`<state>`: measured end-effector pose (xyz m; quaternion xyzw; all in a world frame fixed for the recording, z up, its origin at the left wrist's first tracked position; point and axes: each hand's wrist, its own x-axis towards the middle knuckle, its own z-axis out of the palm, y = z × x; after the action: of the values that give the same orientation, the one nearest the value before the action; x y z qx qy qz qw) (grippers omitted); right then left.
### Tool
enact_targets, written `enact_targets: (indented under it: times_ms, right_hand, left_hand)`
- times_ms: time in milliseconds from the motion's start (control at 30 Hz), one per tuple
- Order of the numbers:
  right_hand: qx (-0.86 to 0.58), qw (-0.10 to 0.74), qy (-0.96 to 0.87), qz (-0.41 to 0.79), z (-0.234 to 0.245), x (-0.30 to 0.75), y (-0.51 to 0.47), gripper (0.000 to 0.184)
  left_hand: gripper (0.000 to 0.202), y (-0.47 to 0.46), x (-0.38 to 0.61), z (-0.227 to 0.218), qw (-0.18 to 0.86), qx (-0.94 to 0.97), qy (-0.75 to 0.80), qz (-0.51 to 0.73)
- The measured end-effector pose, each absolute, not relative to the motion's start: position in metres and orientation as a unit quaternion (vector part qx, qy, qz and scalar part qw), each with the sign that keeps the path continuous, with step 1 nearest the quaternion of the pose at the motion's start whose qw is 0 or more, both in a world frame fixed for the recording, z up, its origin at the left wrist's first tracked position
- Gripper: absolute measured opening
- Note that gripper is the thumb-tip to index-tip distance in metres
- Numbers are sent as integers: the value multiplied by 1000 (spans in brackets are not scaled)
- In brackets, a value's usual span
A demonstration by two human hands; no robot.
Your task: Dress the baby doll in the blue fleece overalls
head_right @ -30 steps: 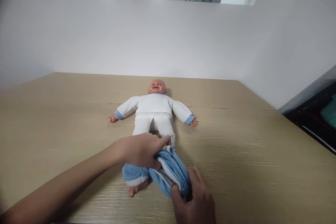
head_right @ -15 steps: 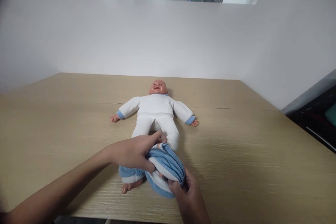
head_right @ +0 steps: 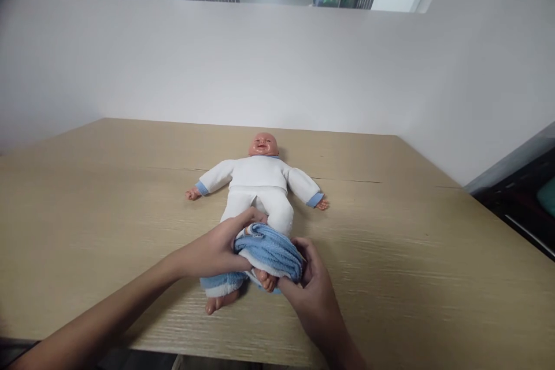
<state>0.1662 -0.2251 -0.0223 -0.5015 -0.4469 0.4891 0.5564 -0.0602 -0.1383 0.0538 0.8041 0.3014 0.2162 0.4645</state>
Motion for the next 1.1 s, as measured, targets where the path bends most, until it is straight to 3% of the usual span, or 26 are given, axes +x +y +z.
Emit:
enact_targets:
  times_ms: [167,300,567,633,733,933,1100]
  right_hand:
    - [-498,489,-525,487,-14,183,-209,36]
    - [-486,480,-573,452,-2,192,-199,43]
    - [-450,258,-726,452,39,222,-183,44]
    - [-446,231,-743,441,42,228,-179,38]
    - [-431,238,-732,472,38,231,-168,29]
    - [-380,357,-643,561,16,224,-119,23]
    - [-390,401,-549,621,-19,216,-97,22]
  left_hand:
    - [40,-135,-60,52,425,814,314,243]
    - [27,-133,-61,49,411,819,315,248]
    - [50,-128,-84,57,330,887,270,177]
    - [56,-126,-93,58,309,897,265,174]
    - [56,-120,-105,57,291,896,294,161]
    - [28,-97,-114,42,363,840,344,211]
    - [35,-86,-122,12,452,755,399,257]
